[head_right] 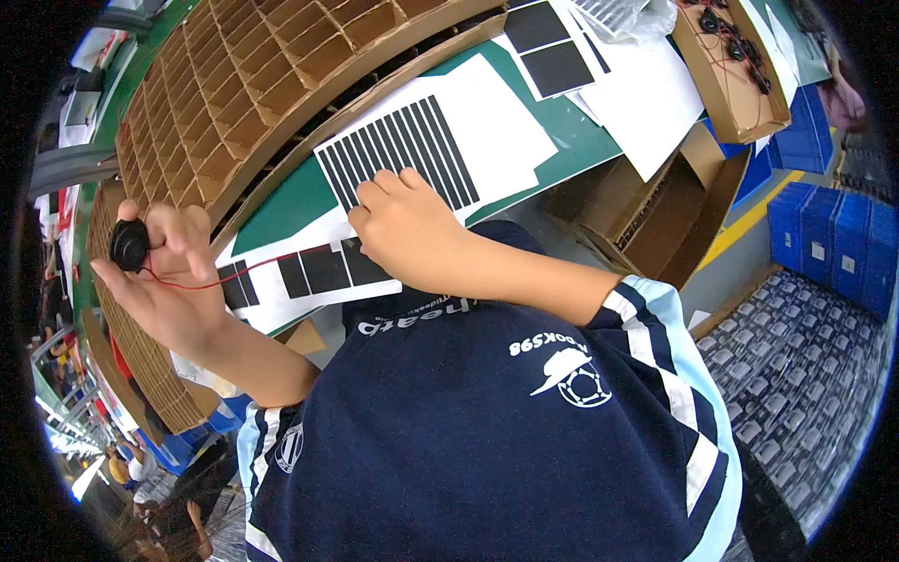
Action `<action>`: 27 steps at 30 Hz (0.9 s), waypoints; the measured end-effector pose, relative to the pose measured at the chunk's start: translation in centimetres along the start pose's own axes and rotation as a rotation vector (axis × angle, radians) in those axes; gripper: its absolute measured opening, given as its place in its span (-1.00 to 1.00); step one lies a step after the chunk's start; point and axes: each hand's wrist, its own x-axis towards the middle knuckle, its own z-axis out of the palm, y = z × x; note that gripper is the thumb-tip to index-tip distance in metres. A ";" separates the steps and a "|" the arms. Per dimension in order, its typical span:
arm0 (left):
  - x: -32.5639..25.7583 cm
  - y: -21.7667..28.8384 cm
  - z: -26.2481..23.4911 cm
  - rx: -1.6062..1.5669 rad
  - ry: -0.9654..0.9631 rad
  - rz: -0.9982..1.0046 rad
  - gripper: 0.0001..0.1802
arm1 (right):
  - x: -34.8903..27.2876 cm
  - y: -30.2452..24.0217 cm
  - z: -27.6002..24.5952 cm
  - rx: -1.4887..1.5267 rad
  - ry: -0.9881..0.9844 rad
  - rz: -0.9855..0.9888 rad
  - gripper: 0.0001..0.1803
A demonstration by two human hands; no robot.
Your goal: Assemble small speaker units by snapping plastic caps onto the back of the components at an industrial workbench.
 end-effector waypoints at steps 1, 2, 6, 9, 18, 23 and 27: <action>-0.1 0.1 0.4 0.034 0.108 -0.031 -0.39 | -0.1 0.1 0.4 -0.071 0.000 0.005 -0.78; -0.3 0.3 0.8 0.039 0.117 -0.023 -0.39 | 0.0 -0.2 0.5 -0.140 -0.003 -0.003 -0.78; -0.6 0.1 -0.3 0.522 0.311 0.095 -0.44 | 0.1 -0.3 0.5 -0.161 -0.003 -0.007 -0.78; -1.2 0.3 -1.4 0.782 0.346 0.203 -0.47 | 0.3 0.2 0.6 -0.122 0.038 -0.022 -0.79; -2.3 0.7 -1.5 0.060 0.194 -0.132 -0.55 | -0.1 -0.2 -0.1 -0.096 0.123 0.021 -0.77; -2.5 -0.5 -2.1 -0.122 0.155 -0.288 -0.55 | -0.1 -0.1 0.2 -0.077 0.101 0.032 -0.78; -3.0 -2.5 -2.3 -0.192 0.097 -0.406 -0.51 | -0.1 -0.2 0.2 -0.064 0.097 0.042 -0.77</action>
